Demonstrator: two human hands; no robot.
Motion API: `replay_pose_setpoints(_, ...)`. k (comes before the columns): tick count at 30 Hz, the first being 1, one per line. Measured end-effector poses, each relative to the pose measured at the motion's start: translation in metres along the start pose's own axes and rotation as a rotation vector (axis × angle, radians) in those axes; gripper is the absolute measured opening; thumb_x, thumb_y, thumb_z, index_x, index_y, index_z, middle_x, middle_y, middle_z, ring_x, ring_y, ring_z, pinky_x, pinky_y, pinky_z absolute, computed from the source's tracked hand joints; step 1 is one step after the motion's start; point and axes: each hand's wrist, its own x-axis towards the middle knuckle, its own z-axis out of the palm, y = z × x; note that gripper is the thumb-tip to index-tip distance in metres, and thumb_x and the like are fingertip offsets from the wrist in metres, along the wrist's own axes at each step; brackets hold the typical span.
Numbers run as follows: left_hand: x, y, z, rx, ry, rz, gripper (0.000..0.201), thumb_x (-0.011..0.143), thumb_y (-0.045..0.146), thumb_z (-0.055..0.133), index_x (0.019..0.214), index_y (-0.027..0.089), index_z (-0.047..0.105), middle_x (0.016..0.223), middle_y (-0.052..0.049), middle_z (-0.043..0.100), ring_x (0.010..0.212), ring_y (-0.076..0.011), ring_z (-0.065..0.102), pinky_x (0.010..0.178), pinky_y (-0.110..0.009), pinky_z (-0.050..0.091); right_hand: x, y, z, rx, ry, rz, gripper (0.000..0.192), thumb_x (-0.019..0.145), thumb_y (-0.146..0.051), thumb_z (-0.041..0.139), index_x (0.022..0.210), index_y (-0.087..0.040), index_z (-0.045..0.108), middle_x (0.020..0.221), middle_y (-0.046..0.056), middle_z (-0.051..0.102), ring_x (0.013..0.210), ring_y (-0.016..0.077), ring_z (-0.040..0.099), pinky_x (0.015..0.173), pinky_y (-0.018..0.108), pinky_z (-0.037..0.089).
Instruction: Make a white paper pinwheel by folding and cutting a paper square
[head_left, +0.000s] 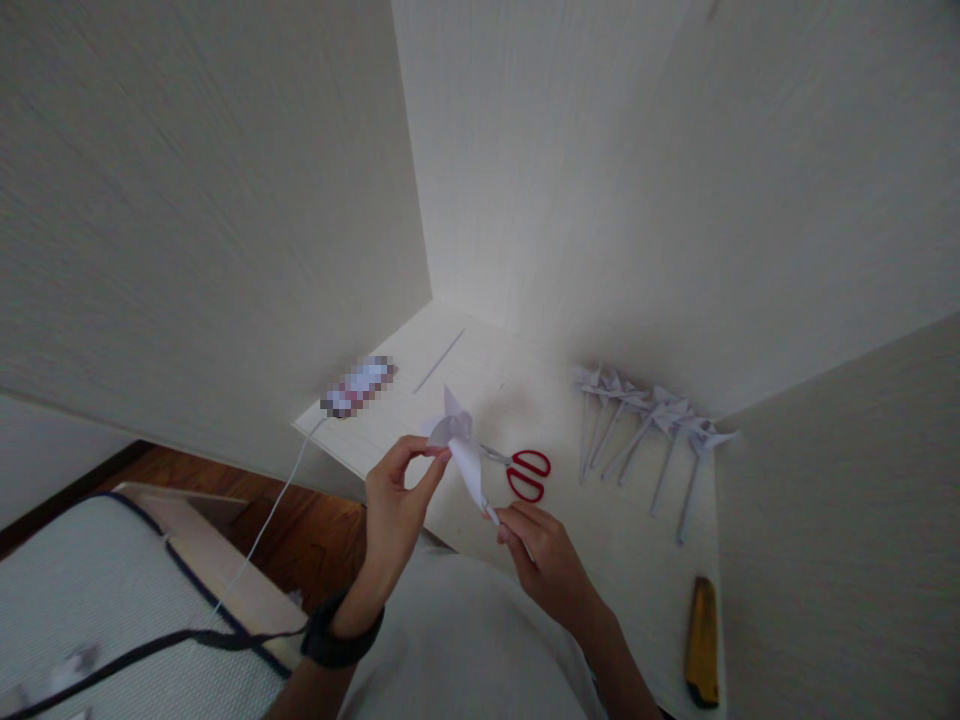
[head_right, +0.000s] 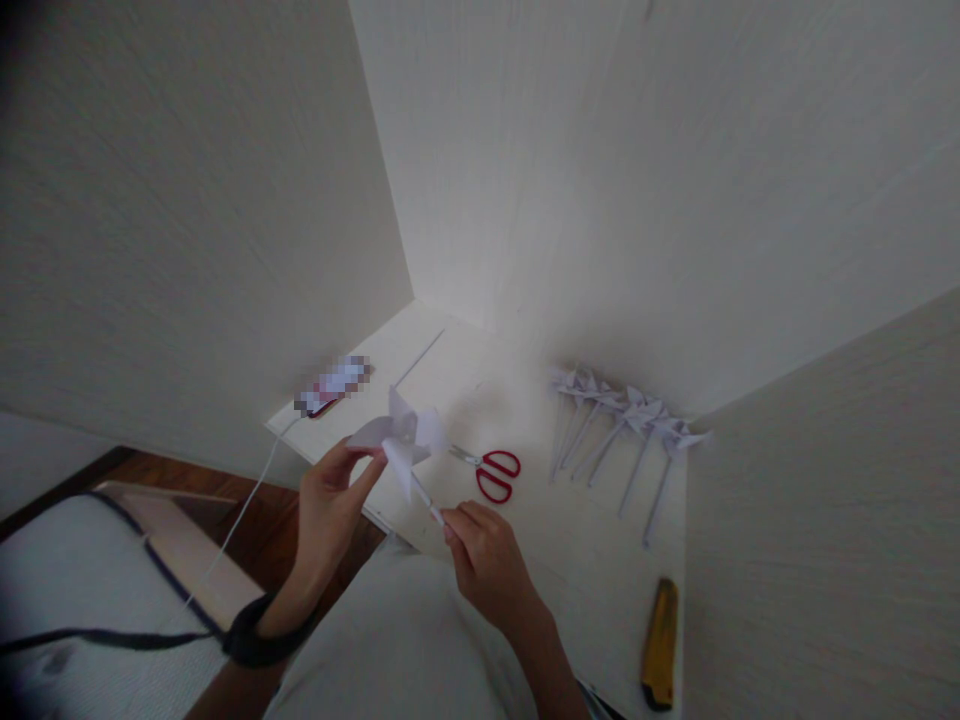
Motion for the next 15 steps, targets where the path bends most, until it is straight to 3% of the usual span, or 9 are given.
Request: replay_pose_setpoints(15, 0.0033, -0.004, 0.0021, 0.136, 0.074, 0.14, 0.005, 0.08, 0.025, 0.071, 0.081, 0.02, 0.072, 0.08, -0.002, 0.07, 0.078, -0.0187, 0.063, 0.077, -0.03, 0.049, 0.0029, -0.0067, -0.0021, 0.023, -0.014, 0.019, 0.029, 0.098, -0.019, 0.04, 0.093, -0.016, 0.068, 0.076, 0.007, 0.066, 0.074, 0.0209, 0.063, 0.07, 0.03, 0.048)
